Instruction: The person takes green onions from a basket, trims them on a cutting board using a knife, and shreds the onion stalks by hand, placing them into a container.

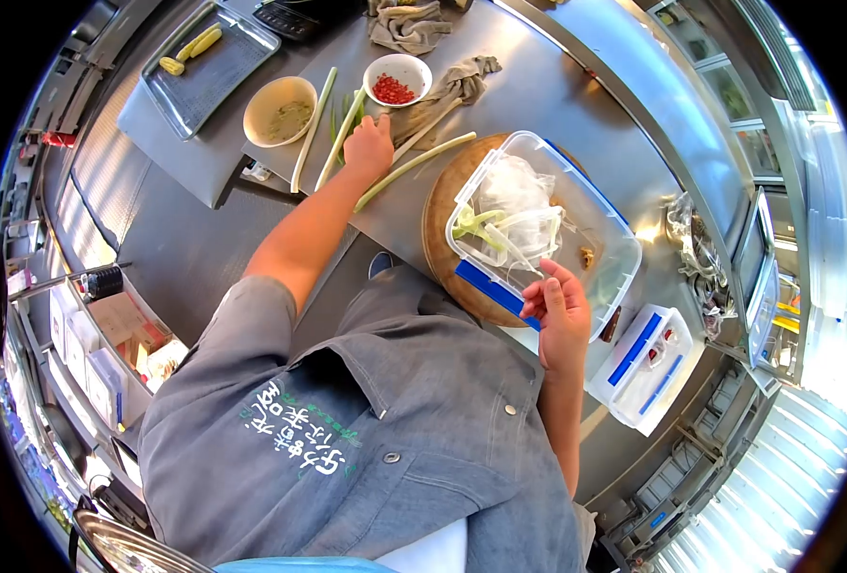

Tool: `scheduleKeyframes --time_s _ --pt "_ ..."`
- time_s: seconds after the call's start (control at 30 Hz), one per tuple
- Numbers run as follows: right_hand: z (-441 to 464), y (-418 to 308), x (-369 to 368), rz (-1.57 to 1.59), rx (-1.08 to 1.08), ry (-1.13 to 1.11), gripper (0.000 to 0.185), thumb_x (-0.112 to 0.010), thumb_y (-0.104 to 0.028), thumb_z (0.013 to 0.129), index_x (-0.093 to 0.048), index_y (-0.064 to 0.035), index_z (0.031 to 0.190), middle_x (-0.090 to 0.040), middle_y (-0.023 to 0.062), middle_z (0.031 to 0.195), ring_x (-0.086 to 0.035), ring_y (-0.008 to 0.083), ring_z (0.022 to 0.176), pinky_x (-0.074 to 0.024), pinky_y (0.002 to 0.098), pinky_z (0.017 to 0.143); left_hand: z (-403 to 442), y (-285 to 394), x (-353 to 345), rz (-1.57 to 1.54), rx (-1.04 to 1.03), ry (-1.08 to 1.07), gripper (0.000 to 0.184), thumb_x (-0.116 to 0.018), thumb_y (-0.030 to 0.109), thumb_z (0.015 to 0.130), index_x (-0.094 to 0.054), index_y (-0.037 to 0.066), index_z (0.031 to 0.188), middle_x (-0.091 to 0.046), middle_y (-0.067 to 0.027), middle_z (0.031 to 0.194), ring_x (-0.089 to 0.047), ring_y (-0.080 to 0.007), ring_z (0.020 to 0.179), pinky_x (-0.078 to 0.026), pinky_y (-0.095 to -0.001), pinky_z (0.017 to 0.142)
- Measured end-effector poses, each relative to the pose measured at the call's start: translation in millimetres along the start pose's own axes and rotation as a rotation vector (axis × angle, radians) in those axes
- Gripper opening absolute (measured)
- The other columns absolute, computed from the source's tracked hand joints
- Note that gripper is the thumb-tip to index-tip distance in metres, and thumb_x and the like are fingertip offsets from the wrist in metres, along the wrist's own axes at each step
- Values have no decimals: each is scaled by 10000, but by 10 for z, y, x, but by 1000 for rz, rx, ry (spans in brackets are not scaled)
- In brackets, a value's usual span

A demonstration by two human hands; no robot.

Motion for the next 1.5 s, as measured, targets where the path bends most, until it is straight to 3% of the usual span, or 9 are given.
scheduleKeyframes --time_s 0.13,0.43,0.6,0.63,1.03,1.13,1.2,1.37,1.5 --pt "-53 -3 7 17 -8 40 340 -560 -200 1112 -587 -14 1395 -710 82 944 -634 121 757 -553 271 704 412 334 41 -138 63 -319 283 -514 158 1004 -723 17 1132 -724 -236 1174 -728 -410 1051 -585 -510 916" --pt "-143 56 103 28 -42 109 349 -565 -203 1111 -582 -4 1397 -708 79 941 -624 118 759 -554 277 714 1438 1155 246 -814 -26 178 366 -622 269 966 -709 181 1310 -762 -168 1176 -718 -371 1110 -572 -454 948" --pt "-139 102 124 82 -4 102 338 -559 -194 1112 -587 -7 1393 -709 79 940 -627 117 756 -553 272 708 575 644 25 -37 -252 -339 343 -527 356 1023 -731 85 1078 -776 -161 1047 -756 -355 988 -591 -519 859" --pt "-136 112 133 91 -2 103 334 -556 -190 1113 -589 -8 1390 -710 80 940 -629 116 756 -553 272 706 241 573 21 43 -208 -341 238 -603 200 958 -781 57 1025 -781 -196 1014 -766 -377 989 -615 -481 806" --pt "-83 -34 63 -8 19 49 325 -547 -179 1113 -598 -3 1381 -692 70 936 -617 108 759 -552 271 708 -165 174 366 -74 39 -434 253 -609 241 962 -690 48 1104 -729 -193 1038 -738 -354 960 -584 -496 836" --pt "-99 -4 155 -26 56 46 318 -549 -167 1110 -600 -2 1377 -686 68 937 -612 104 762 -547 268 711 -284 14 944 -454 26 -701 245 -614 245 996 -680 56 1137 -692 -121 917 -679 -230 766 -558 -397 682" --pt "-116 -1 181 -51 94 54 312 -562 -153 1103 -602 0 1372 -686 66 938 -607 101 762 -540 264 710 -510 31 1406 -1261 343 -798 194 -610 221 1034 -677 84 1155 -637 -54 846 -548 -113 639 -454 -267 555" --pt "-190 -235 23 -167 272 16 320 -634 -96 1060 -631 10 1361 -702 66 975 -610 107 766 -541 268 714 -1066 859 2405 -1763 159 -636 148 -593 156 1067 -673 86 1170 -665 -51 858 -558 -91 630 -447 -230 540" --pt "-427 -905 -337 -617 843 -11 488 -816 -46 867 -691 -41 1339 -676 63 923 -635 158 794 -531 295 711 -1376 1772 2488 -2028 108 -691 121 -581 144 1080 -658 80 1148 -688 -73 874 -624 -122 722 -512 -254 639"
Point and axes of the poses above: each hand's wrist, its own z-axis towards the middle knuckle, its own x-axis out of the back of the hand, y = z × x, the point moved 1 cm from there along z, towards the middle knuckle
